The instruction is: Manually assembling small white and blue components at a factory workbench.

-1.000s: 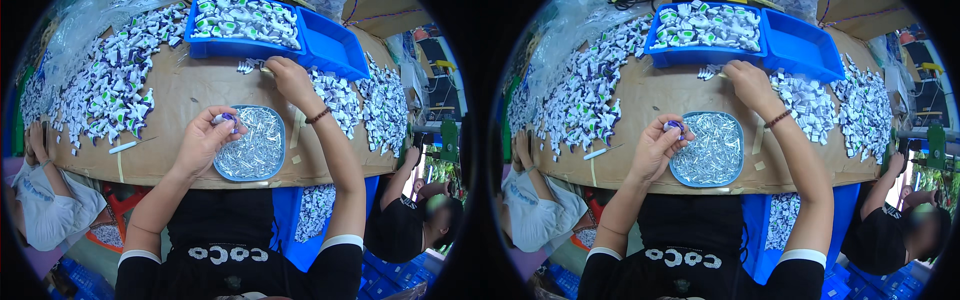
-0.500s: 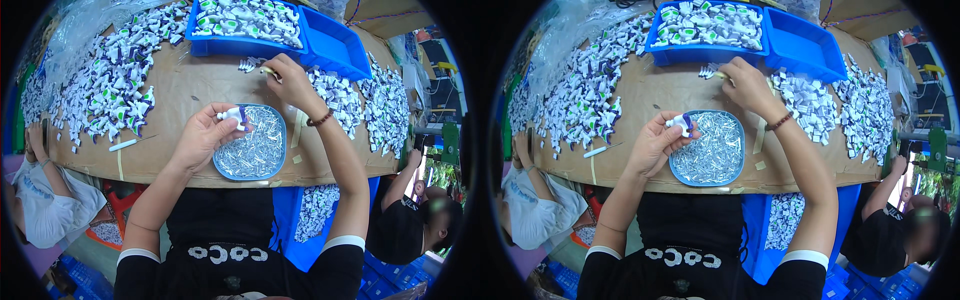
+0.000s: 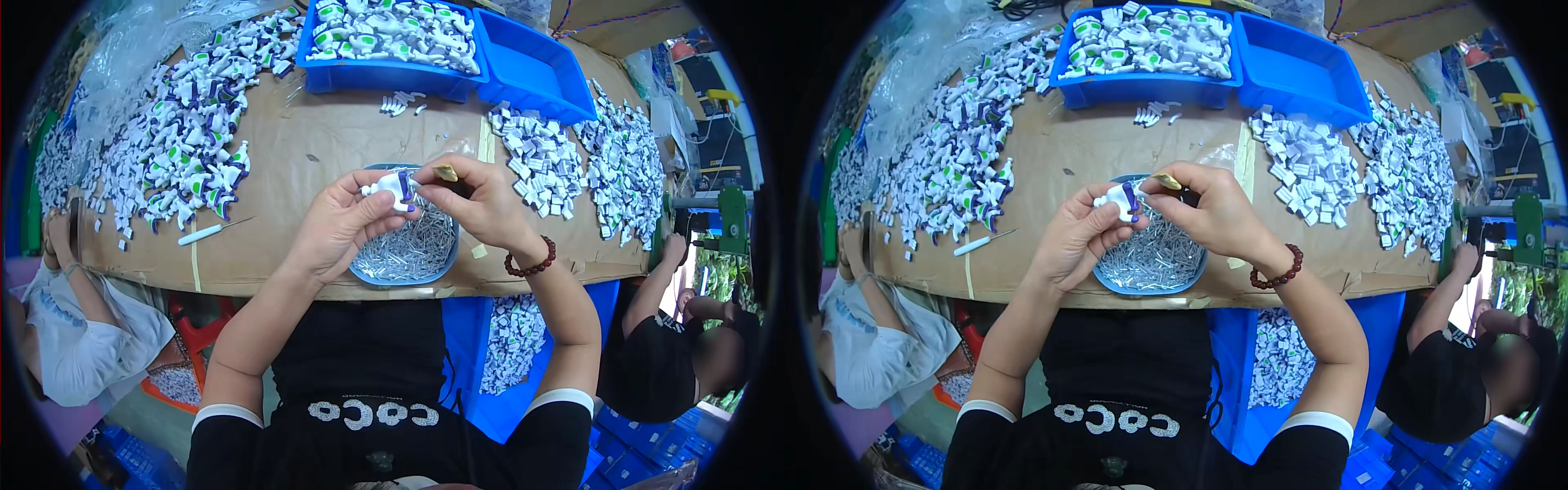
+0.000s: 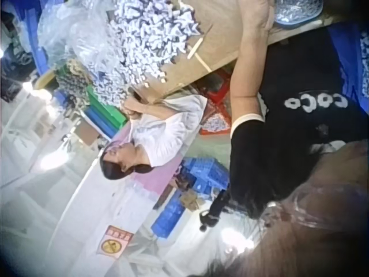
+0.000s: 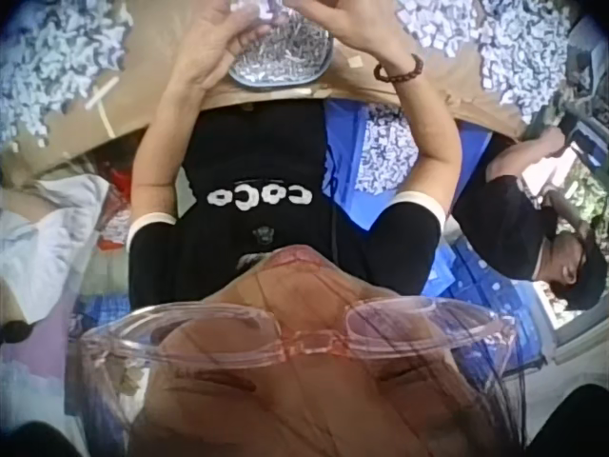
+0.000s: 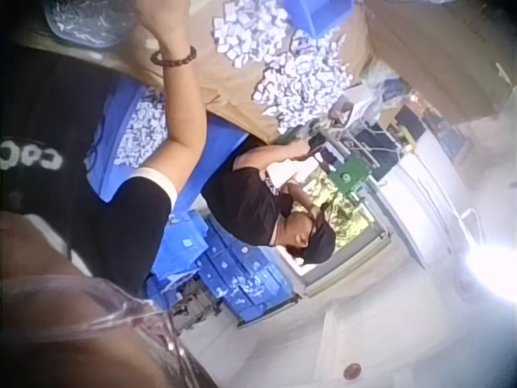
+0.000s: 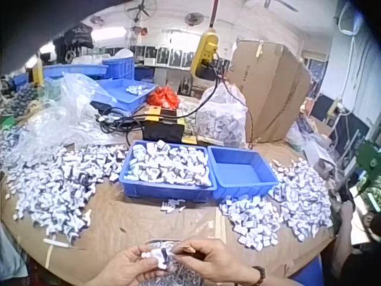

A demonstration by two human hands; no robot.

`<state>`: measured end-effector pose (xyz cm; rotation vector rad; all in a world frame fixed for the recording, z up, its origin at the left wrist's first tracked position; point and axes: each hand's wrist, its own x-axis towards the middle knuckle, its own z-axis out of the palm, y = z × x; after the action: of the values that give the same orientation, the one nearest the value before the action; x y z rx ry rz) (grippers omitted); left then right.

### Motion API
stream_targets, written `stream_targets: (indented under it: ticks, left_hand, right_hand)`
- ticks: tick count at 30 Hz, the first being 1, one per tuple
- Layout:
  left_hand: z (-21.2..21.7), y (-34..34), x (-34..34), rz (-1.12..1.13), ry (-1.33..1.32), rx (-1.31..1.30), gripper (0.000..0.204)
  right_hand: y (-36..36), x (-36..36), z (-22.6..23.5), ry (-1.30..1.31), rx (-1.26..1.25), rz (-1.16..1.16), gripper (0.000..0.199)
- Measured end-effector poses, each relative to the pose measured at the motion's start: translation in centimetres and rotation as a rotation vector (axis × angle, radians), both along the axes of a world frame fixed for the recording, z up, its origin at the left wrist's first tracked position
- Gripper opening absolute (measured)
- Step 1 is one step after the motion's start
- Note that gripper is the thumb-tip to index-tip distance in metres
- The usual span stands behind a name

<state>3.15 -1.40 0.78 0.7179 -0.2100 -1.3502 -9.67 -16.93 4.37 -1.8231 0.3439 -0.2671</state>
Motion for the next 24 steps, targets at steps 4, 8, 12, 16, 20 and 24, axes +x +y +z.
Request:
stream_targets:
  ticks: [4,8,12,16,20,24]
  left_hand:
    - [0.0,0.2,-0.2,-0.002,-0.012,-0.002,0.023]
    - [0.3,0.2,-0.6,-0.009,0.002,0.009,0.021]
    - [0.3,0.3,-0.6,-0.043,0.069,0.036,0.02]
    - [-0.1,0.4,-0.4,-0.07,0.087,0.07,0.019]
    - [-0.4,0.2,-0.2,-0.096,0.084,0.059,0.02]
    - [0.9,0.1,-1.4,-0.007,-0.249,-0.009,0.023]
  right_hand:
    - [0.3,-0.4,0.1,-0.033,-0.105,0.014,0.015]
    - [0.6,-0.8,0.3,-0.079,-0.207,0.018,0.016]
    - [1.2,-1.3,0.2,-0.232,-0.537,0.027,0.026]
    - [1.7,-2.0,-0.2,-0.283,-0.66,0.068,0.034]
    - [1.6,-2.1,-0.7,-0.269,-0.631,0.062,0.034]
    - [2.0,-2.1,-0.4,-0.159,-0.53,-0.015,0.032]
